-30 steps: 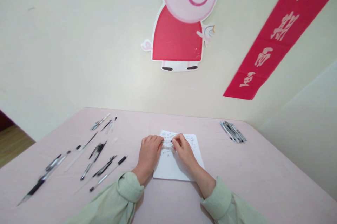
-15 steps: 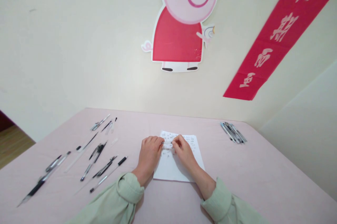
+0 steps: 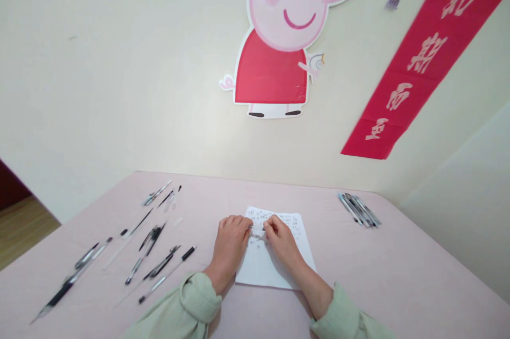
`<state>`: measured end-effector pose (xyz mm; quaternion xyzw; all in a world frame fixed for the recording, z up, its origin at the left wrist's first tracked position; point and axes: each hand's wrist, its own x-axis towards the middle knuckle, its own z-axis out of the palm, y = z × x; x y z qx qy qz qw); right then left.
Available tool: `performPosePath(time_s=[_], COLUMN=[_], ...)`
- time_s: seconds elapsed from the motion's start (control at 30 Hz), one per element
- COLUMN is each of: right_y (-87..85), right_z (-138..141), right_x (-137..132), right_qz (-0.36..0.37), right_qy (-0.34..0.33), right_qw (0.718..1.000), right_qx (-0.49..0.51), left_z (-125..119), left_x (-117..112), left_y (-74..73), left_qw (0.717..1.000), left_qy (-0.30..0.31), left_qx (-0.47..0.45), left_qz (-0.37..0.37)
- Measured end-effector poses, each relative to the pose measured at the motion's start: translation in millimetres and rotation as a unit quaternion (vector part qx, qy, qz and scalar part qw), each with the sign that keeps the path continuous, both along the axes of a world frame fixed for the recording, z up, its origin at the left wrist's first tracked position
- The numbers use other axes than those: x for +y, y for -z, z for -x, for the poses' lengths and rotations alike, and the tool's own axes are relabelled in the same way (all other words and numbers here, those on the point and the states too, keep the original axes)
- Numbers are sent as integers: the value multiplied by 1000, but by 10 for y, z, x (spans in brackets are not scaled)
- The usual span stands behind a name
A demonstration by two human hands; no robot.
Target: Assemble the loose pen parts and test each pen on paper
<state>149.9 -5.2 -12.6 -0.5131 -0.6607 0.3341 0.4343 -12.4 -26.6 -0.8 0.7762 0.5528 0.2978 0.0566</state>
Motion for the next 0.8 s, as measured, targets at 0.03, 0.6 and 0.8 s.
performPosePath(time_s=[0.03, 0.6, 0.8], right_y=[10, 54, 16], right_z=[-3, 7, 9], right_x=[7, -4, -29], right_qz=[3, 18, -1], right_qy=[3, 10, 8], right_qw=[1000, 999, 1000], right_qx=[-3, -26, -8], left_z=[0, -1, 9], left_x=[-1, -8, -6], left_y=[3, -15, -7], left_qw=[1000, 1000, 1000], left_qy=[2, -6, -5], left_qx=[-1, -7, -16], left_qz=[-1, 13, 11])
